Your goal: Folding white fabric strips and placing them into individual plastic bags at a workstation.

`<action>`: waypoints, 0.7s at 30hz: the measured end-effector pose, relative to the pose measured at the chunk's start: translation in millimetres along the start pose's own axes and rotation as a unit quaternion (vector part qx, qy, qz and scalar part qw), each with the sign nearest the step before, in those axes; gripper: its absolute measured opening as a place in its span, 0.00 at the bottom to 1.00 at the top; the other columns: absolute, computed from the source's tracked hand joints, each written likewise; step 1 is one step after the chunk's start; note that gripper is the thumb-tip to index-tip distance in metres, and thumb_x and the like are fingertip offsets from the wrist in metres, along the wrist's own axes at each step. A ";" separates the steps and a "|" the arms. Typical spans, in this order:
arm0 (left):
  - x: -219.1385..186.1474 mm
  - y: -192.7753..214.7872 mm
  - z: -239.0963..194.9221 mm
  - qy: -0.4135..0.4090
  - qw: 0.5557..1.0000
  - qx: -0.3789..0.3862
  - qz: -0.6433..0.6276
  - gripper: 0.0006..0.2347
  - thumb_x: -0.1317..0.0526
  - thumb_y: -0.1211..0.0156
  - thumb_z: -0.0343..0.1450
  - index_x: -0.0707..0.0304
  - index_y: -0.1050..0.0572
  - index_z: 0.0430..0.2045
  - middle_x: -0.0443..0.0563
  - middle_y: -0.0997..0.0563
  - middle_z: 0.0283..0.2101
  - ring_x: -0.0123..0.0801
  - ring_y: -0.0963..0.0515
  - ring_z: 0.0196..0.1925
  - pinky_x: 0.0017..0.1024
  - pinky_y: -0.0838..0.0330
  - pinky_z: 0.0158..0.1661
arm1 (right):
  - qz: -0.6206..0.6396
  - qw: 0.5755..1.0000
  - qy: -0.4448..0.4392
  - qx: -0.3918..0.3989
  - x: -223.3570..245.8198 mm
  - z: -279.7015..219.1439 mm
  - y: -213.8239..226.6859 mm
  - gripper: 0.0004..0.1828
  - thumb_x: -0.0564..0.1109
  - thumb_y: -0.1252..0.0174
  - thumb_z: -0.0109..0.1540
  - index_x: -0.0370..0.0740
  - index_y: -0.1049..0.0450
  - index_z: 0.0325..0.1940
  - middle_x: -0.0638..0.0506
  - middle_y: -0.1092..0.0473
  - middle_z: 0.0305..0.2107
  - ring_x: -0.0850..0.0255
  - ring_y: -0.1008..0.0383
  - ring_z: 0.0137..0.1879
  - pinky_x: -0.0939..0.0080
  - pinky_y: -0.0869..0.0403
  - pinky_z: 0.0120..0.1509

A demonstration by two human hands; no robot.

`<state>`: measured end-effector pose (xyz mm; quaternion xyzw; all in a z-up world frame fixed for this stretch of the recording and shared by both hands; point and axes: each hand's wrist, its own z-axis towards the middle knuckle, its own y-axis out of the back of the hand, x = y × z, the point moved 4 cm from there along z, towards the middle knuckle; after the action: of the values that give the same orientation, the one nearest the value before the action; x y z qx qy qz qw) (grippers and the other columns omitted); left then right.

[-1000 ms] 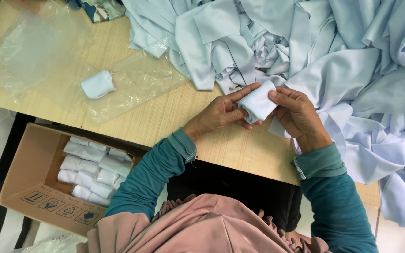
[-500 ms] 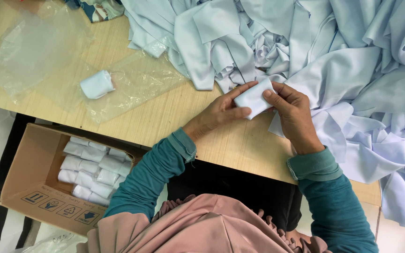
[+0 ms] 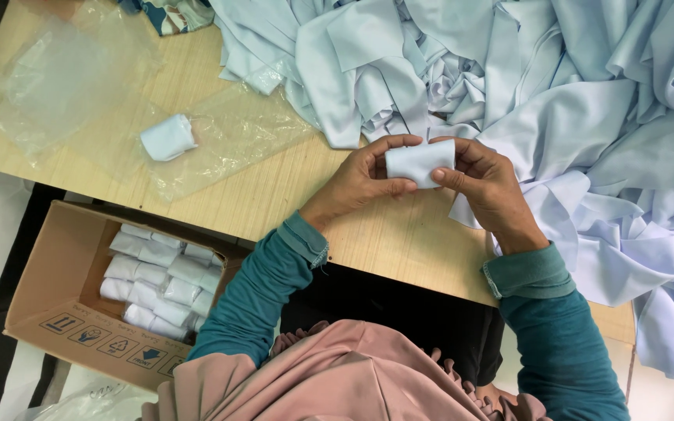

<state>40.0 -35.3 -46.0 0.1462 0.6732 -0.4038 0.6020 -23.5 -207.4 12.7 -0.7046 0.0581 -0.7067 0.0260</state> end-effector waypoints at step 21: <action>2.4 21.0 -24.0 -0.047 0.992 -0.072 -0.088 0.21 0.69 0.27 0.66 0.68 0.24 0.55 0.49 0.19 0.43 0.29 0.17 0.47 0.24 0.17 0.44 | -0.080 0.990 0.088 0.078 -22.8 -12.6 -7.4 0.13 0.39 0.50 0.65 0.34 0.23 0.48 0.32 0.39 0.67 0.46 0.34 0.70 0.40 0.34 0.71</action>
<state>37.2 -5.4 -57.2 0.0231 0.6817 -0.4120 0.6041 -35.7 -196.7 -9.1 -0.6380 -0.0517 -0.7680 0.0192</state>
